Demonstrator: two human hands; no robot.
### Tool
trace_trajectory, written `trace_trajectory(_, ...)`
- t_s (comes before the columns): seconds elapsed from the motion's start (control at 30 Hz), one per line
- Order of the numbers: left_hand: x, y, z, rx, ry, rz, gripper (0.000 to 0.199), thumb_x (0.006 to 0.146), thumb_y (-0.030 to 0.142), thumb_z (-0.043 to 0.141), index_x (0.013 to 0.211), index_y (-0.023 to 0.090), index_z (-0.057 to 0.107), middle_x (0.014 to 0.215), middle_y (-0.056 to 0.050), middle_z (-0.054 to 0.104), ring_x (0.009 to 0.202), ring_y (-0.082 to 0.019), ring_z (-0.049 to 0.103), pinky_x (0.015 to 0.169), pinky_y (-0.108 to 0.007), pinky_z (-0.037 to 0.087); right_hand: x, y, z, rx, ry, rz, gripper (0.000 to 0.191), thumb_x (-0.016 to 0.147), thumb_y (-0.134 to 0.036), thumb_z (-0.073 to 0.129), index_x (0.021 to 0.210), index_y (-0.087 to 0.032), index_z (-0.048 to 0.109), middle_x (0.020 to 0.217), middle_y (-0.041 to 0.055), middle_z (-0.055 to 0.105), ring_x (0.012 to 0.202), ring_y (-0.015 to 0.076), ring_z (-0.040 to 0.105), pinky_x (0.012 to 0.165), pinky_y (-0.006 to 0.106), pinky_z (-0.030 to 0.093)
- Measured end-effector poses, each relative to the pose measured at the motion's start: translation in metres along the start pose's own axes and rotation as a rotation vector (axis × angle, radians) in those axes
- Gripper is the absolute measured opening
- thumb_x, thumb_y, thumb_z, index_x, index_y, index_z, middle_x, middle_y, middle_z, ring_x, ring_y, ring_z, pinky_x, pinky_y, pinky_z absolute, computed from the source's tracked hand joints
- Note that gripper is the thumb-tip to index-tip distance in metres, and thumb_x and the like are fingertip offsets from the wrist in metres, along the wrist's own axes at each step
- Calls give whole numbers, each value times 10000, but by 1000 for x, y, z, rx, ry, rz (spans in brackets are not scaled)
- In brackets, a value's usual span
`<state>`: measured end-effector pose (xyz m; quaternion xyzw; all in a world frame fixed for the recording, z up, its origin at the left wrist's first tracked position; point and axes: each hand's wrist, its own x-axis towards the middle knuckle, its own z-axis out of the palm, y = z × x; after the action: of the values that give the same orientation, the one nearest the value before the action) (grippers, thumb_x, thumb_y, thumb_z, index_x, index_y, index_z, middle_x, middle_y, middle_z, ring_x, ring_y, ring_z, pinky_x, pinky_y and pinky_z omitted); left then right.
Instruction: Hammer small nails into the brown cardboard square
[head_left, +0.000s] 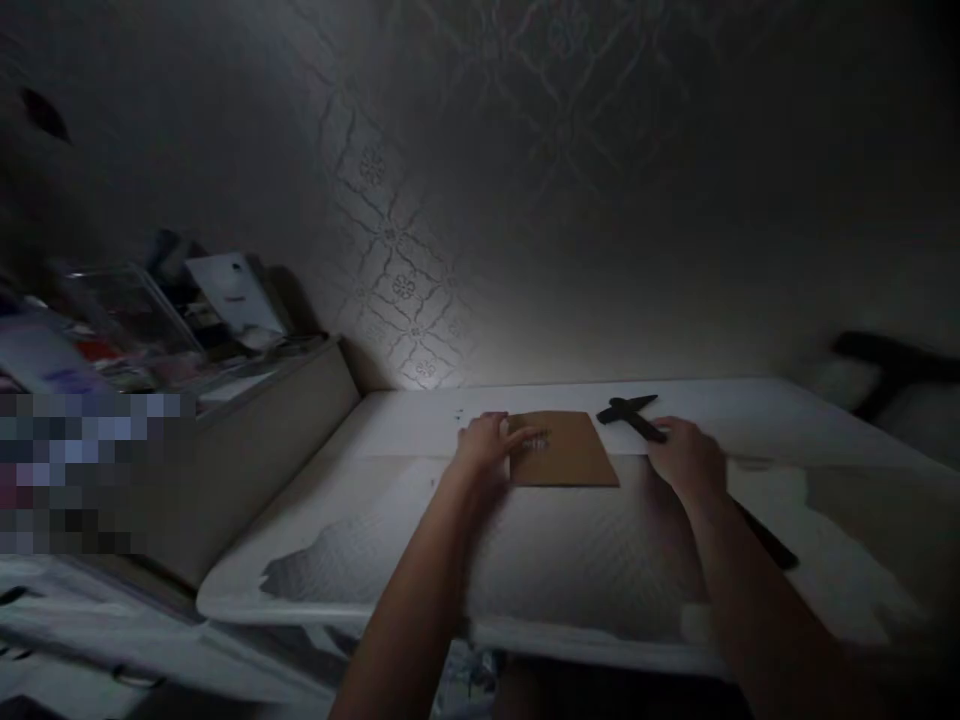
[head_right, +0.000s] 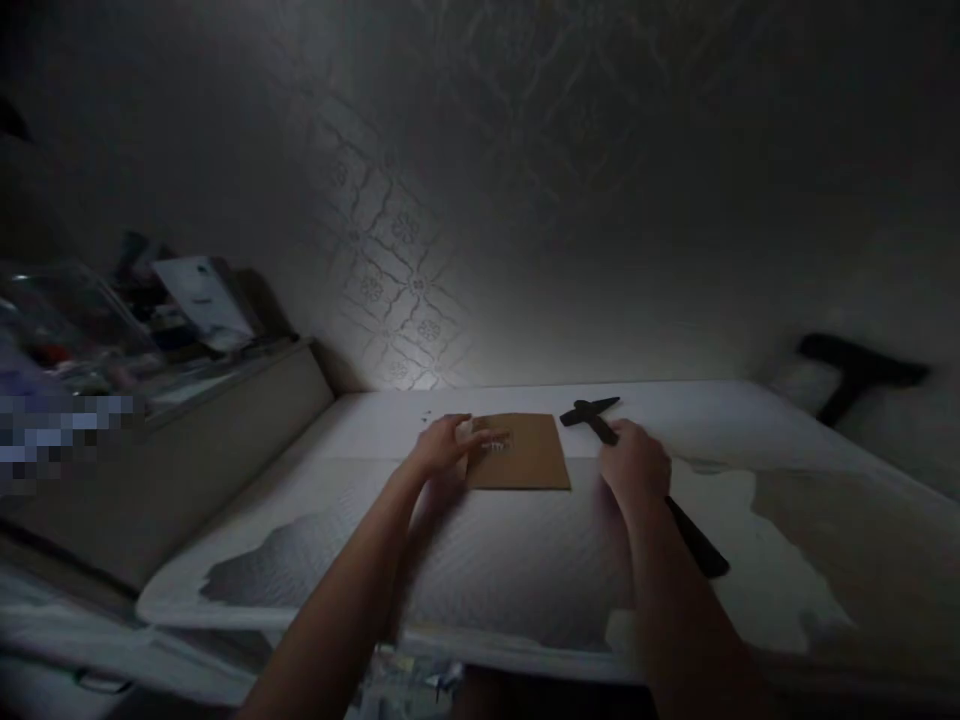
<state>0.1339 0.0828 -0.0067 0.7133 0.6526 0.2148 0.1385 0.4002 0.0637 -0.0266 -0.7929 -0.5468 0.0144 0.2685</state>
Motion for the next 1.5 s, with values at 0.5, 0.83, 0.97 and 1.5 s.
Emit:
trace_trajectory(0.5,12,-21,10,336,90,-315,538,944,506,296,1404,255,421,1534,-84,291,1421,-361,148,1050,-697,160,1,-1,3,-79,9,-31,368,785,-177,500,1097,-182,695,959,134,722,879,284,671,719,335,475)
trace_trajectory(0.83,12,-17,6,363,156,-269,394,935,337,363,1246,223,576,1379,-118,507,1329,-324,355,1041,-663,228,2,0,6,-118,-33,-45,412,778,-184,501,1154,-215,665,1009,106,718,926,267,663,741,321,476)
trace_trajectory(0.97,11,-17,6,380,197,-258,380,928,273,362,1234,221,581,1341,-126,532,1274,-304,422,1042,-642,251,2,-2,5,-116,-74,-3,417,797,-201,484,1177,-246,651,1047,100,709,936,286,657,730,350,478)
trace_trajectory(1.5,13,-19,3,407,225,-289,325,896,186,403,1069,224,676,1124,-110,664,1135,-276,525,982,-472,359,-16,-38,12,143,27,-531,312,845,-170,463,1081,-147,665,1095,111,675,1013,227,583,924,339,415)
